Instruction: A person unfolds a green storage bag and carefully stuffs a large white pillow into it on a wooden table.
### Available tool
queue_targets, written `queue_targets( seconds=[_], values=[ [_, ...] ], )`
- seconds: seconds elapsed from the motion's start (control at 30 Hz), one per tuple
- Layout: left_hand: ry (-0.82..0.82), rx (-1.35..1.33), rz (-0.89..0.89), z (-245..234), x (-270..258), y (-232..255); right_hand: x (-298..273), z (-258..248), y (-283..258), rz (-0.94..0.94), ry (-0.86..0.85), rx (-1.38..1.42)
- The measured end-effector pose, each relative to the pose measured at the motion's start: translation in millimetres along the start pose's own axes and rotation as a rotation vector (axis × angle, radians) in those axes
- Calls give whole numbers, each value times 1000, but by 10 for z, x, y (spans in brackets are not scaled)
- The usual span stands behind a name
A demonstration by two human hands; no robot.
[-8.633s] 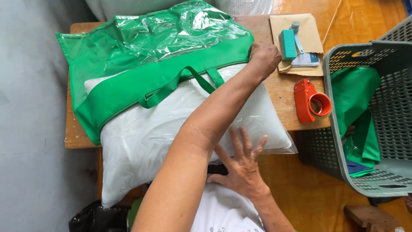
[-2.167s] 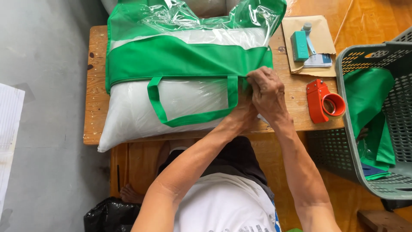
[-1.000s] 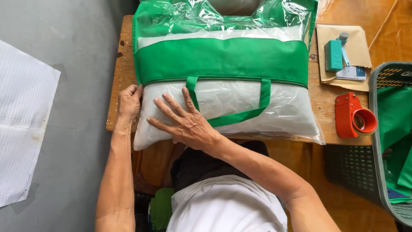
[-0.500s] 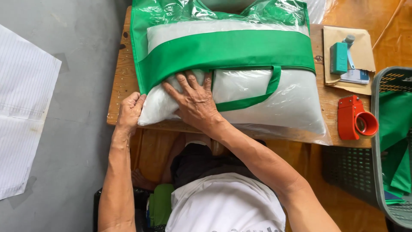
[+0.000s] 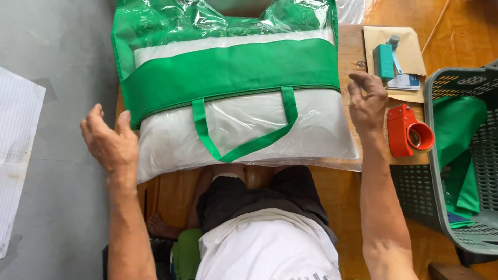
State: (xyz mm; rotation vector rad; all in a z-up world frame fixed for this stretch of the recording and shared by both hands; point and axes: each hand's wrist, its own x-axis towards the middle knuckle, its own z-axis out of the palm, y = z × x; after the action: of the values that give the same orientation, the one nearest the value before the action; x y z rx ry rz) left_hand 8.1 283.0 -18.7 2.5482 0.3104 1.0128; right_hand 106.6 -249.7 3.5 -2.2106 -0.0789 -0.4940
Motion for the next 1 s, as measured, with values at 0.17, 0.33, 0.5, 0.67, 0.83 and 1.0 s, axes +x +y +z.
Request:
queue_targets(
  seconds=[0.17,0.33,0.5,0.67,0.83,1.0],
  values=[
    [-8,-393,432,50,-344,1964,-144,391,731,168,-123,280],
    [-287,-471,816,809,-1195,2854,-266,366,397,181,-138,326],
    [-95,-216,801,1318,-1311,3029,-137,352,877,53,-166,140],
    [-77,-111,745,1374,-1275,3065,-216,296,751,-45,-165,33],
    [-168,-8,701,1169,-979,3099,-435,59,773,-16,-219,16],
    [-442,-155,579,1673,-1109,3042,-660,-155,539,71,-319,70]
  ],
)
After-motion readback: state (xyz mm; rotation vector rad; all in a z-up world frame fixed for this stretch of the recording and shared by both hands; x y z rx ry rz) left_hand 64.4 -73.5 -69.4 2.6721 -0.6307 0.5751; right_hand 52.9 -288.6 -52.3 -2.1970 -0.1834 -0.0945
